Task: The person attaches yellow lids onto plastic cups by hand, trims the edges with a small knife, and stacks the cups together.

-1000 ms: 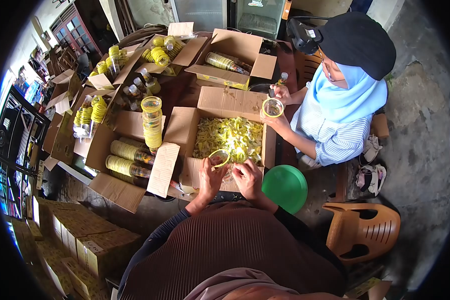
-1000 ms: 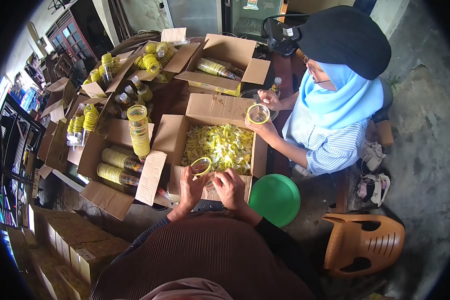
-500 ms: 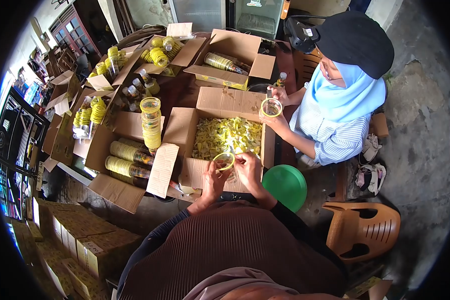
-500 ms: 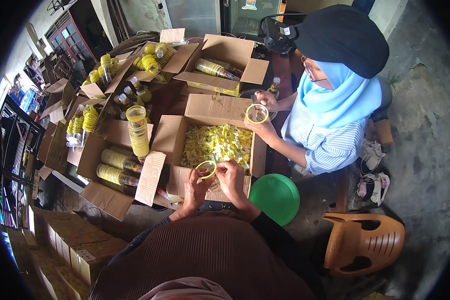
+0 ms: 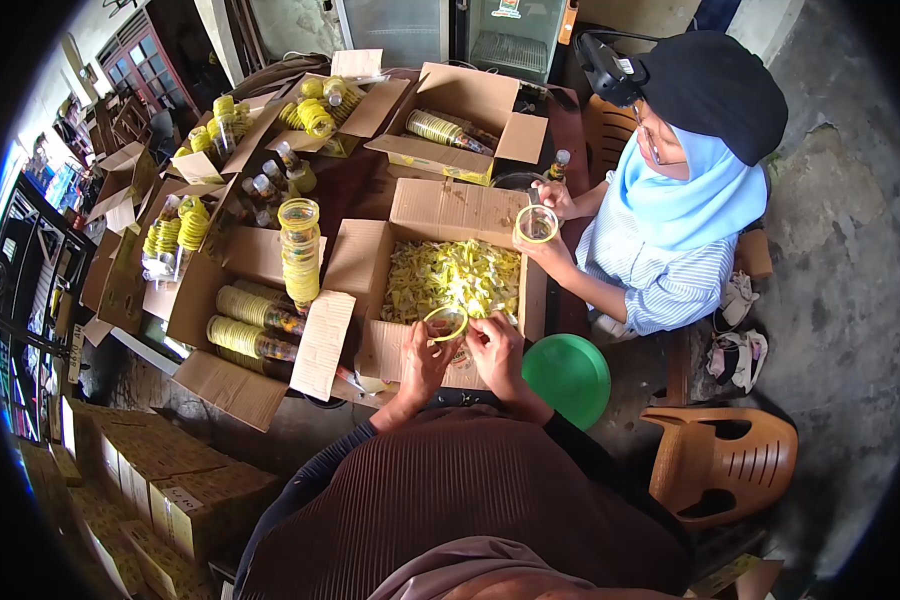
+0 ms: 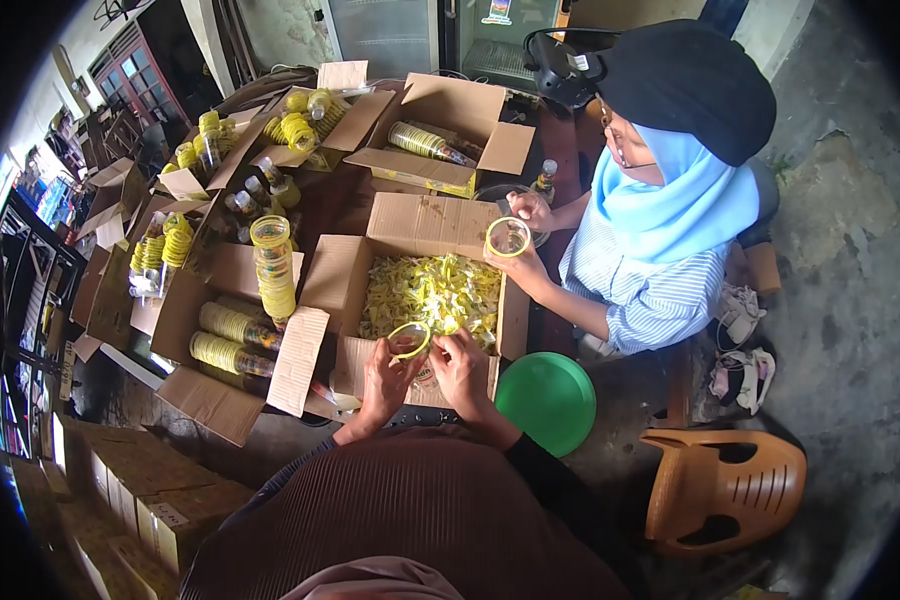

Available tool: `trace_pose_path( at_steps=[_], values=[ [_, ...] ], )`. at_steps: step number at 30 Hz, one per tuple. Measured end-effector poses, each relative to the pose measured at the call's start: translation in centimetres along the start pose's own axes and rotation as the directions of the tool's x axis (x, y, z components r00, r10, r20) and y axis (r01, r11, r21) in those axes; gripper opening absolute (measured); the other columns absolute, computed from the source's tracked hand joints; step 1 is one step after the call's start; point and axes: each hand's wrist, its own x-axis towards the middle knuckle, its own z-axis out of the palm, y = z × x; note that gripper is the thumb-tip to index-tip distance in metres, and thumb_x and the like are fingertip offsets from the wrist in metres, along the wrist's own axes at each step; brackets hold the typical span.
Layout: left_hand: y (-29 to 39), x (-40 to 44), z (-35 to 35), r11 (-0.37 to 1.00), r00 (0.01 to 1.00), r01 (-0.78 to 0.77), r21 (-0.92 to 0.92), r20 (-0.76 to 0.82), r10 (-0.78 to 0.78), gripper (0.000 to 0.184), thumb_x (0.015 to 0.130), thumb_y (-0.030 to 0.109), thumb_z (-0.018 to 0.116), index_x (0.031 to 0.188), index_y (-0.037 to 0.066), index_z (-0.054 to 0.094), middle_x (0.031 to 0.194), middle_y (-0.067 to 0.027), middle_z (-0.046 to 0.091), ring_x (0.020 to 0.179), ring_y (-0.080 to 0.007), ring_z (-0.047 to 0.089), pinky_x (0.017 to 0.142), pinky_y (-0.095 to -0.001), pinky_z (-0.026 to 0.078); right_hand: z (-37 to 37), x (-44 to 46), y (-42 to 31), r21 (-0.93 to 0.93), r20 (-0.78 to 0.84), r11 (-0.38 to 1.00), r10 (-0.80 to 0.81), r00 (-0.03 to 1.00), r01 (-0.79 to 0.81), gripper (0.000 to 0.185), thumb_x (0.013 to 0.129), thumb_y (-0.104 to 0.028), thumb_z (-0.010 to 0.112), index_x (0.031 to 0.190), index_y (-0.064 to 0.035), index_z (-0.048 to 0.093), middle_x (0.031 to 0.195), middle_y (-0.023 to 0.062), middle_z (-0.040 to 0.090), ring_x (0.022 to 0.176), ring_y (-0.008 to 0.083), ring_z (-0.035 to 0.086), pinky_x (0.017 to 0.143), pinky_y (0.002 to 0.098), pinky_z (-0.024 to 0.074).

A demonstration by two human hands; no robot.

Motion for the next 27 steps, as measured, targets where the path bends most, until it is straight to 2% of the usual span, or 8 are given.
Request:
trace_pose_path(
  at_steps=[2,6,10,12,16,19,24,27],
  values=[
    [0.1,-0.2,-0.2,1.000,1.000,-0.019,0.010,0.013,0.019,0.035,0.083,0.009,0.075,0.099,-0.004,0.046,0.105,-0.0199,0.061,0.089,-0.0254,0.068,0.062,-0.0335,0.061,0.7,-0.3,1.3,0.096,0.033,0.991,0.095,0.995,-0.098,0.016,0.077,0.001,0.069,0.092,0.0009,0.065,0.082,0.0129,0.060,0.069,0.0269,0.064,0.060,0.0350,0.0508],
    [1.1,0.8,-1.2,0.992,0.999,0.040,-0.117,0.029,-0.037,0.083,0.074,0.005,0.082,0.139,0.000,0.031,0.119,-0.0184,0.057,0.108,-0.0258,0.062,0.089,-0.0364,0.052,-0.7,0.1,0.6,0.116,0.062,0.988,0.098,0.993,-0.105,0.013,0.079,0.002,0.068,0.092,-0.0008,0.066,0.082,0.0105,0.059,0.064,0.0207,0.064,0.059,0.0306,0.0516],
    [1.5,0.8,-2.3,0.999,0.999,0.038,0.017,0.014,-0.038,0.073,0.072,0.011,0.083,0.132,-0.001,0.044,0.122,-0.0184,0.057,0.113,-0.0286,0.059,0.092,-0.0394,0.051,-1.5,0.3,0.6,0.069,-0.002,0.997,0.035,0.999,-0.035,0.014,0.080,-0.001,0.069,0.093,-0.0034,0.067,0.081,0.0092,0.058,0.068,0.0249,0.061,0.060,0.0341,0.0503],
    [-0.4,0.8,-2.8,0.951,0.981,-0.152,0.269,0.159,0.112,0.067,0.065,0.014,0.084,0.124,-0.001,0.054,0.120,-0.0191,0.057,0.110,-0.0341,0.057,0.092,-0.0425,0.048,-1.7,0.2,0.0,-0.027,0.000,0.999,-0.036,0.999,0.036,0.016,0.079,-0.002,0.070,0.095,-0.0050,0.067,0.081,0.0087,0.057,0.071,0.0256,0.060,0.062,0.0354,0.0499],
    [-0.6,0.5,-2.5,0.914,0.971,-0.224,0.339,0.162,0.178,0.062,0.059,0.010,0.079,0.116,0.000,0.058,0.114,-0.0161,0.057,0.102,-0.0373,0.053,0.089,-0.0448,0.044,-1.9,0.2,-1.1,-0.246,0.085,0.942,-0.215,0.973,0.229,0.019,0.077,-0.007,0.072,0.095,-0.0094,0.069,0.081,0.0072,0.054,0.077,0.0252,0.058,0.067,0.0375,0.0492],
    [-0.7,0.2,-2.4,0.901,0.963,-0.238,0.362,0.209,0.170,0.061,0.059,0.013,0.080,0.115,0.000,0.059,0.113,-0.0147,0.058,0.101,-0.0357,0.053,0.090,-0.0447,0.043,-1.7,0.4,-0.7,-0.334,0.143,0.911,-0.204,0.968,0.241,0.014,0.076,-0.008,0.073,0.090,-0.0099,0.069,0.081,0.0063,0.054,0.076,0.0250,0.058,0.067,0.0372,0.0494],
    [-0.4,0.3,-2.9,0.873,0.975,-0.178,0.453,0.201,0.095,0.057,0.062,0.021,0.078,0.114,0.004,0.060,0.113,-0.0123,0.058,0.105,-0.0325,0.054,0.092,-0.0441,0.041,-1.7,0.3,0.2,-0.219,0.095,0.975,-0.015,0.995,0.035,0.013,0.078,-0.005,0.070,0.090,-0.0086,0.068,0.083,0.0057,0.057,0.081,0.0259,0.060,0.067,0.0382,0.0496],
    [-0.3,0.5,-3.4,0.885,0.980,-0.145,0.442,0.185,0.068,0.056,0.063,0.022,0.077,0.115,0.007,0.061,0.111,-0.0108,0.059,0.105,-0.0308,0.055,0.094,-0.0434,0.040,-2.3,0.2,-0.6,-0.168,0.064,0.978,-0.114,0.991,0.123,0.015,0.078,-0.006,0.071,0.092,-0.0092,0.069,0.083,0.0050,0.057,0.078,0.0248,0.059,0.065,0.0372,0.0494]
  ],
)
